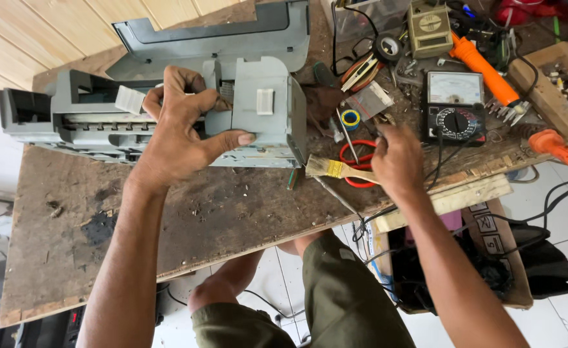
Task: The person disassembles a printer by removing screws from the casing using a screwdriver. They lift and separate the top cover from the main body, exposing the internal components.
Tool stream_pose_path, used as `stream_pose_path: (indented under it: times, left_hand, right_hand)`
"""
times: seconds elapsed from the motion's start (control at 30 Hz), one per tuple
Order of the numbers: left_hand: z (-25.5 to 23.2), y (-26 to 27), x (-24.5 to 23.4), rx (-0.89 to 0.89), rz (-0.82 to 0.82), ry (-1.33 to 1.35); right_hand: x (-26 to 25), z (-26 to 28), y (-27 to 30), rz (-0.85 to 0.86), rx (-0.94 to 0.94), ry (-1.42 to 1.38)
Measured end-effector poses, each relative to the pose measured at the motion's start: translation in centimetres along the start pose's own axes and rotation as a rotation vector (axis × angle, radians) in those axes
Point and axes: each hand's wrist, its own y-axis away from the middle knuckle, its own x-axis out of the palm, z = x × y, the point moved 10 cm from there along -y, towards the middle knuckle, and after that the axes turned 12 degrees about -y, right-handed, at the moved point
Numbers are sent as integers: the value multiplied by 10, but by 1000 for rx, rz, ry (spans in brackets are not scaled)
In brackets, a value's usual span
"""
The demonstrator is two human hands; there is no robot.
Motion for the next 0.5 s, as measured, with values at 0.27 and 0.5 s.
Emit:
stream_pose_path:
  times: [0.27, 0.5]
  left_hand:
    - [6, 2, 5, -3, 36, -32]
    - [10, 27, 11, -37, 45, 64]
  right_hand:
    - [-24, 84, -3, 28, -97, -445]
    - [-3, 176, 6, 334, 31, -803]
